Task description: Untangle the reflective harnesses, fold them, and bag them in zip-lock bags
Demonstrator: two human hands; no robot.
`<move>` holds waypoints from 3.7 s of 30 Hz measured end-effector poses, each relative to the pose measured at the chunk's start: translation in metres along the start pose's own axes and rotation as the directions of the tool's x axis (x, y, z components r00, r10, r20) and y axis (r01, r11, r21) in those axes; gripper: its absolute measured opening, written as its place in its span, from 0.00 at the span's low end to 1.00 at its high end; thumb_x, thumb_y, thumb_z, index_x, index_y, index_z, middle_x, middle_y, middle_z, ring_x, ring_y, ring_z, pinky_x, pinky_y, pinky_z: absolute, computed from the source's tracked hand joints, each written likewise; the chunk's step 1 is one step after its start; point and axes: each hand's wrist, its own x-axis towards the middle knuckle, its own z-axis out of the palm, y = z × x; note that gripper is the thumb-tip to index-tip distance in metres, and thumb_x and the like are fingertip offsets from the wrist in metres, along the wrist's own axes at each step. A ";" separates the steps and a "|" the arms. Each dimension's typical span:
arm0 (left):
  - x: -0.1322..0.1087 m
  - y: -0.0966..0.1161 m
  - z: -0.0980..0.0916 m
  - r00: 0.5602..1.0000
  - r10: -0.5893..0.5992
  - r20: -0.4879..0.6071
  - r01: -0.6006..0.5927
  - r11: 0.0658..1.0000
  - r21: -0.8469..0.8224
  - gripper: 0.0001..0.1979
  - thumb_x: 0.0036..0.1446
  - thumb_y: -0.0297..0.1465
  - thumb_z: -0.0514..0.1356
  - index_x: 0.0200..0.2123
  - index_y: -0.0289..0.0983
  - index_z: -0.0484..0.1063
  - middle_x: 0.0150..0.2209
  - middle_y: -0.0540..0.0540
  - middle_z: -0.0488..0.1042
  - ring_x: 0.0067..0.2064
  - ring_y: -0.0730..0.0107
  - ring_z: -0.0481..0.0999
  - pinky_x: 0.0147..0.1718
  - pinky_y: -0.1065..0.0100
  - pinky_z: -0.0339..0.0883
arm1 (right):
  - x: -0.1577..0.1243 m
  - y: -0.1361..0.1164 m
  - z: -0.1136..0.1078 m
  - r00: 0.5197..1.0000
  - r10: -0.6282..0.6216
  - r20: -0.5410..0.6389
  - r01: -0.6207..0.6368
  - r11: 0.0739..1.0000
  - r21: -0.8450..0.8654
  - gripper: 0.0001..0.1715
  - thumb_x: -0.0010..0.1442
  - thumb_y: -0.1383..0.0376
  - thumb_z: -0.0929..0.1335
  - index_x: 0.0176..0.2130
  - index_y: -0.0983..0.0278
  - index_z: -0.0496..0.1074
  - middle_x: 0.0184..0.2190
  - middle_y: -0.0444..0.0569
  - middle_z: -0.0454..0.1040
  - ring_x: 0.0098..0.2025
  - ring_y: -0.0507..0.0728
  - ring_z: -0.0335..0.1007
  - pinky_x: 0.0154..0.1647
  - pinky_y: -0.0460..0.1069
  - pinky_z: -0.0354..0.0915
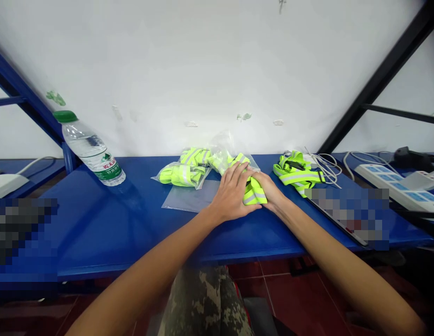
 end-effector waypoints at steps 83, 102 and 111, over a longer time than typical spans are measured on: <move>0.006 -0.031 -0.016 0.998 0.047 0.030 -0.054 0.964 0.259 0.20 0.56 0.27 0.56 0.54 0.31 0.65 0.58 0.30 0.60 0.58 0.48 0.62 0.54 0.51 0.62 | -0.013 0.011 0.007 0.778 -0.577 0.249 0.578 0.501 -0.644 0.10 0.61 0.59 0.68 0.43 0.60 0.68 0.35 0.47 0.73 0.35 0.55 0.71 0.36 0.49 0.67; 0.015 -0.054 -0.033 0.987 -0.161 0.000 0.161 0.985 0.058 0.18 0.57 0.43 0.64 0.30 0.38 0.61 0.27 0.51 0.66 0.29 0.69 0.64 0.28 0.68 0.51 | -0.017 0.011 0.004 0.794 -0.514 0.323 0.586 0.509 -0.631 0.13 0.57 0.61 0.71 0.42 0.59 0.67 0.29 0.42 0.67 0.30 0.52 0.66 0.34 0.48 0.67; 0.011 -0.051 -0.041 0.986 -0.146 0.078 0.147 0.989 0.001 0.17 0.53 0.40 0.66 0.31 0.38 0.62 0.27 0.52 0.65 0.28 0.72 0.63 0.27 0.69 0.52 | -0.013 0.010 0.008 0.713 -0.616 0.335 0.623 0.337 -0.706 0.14 0.58 0.63 0.68 0.45 0.61 0.68 0.43 0.52 0.70 0.43 0.58 0.70 0.34 0.50 0.70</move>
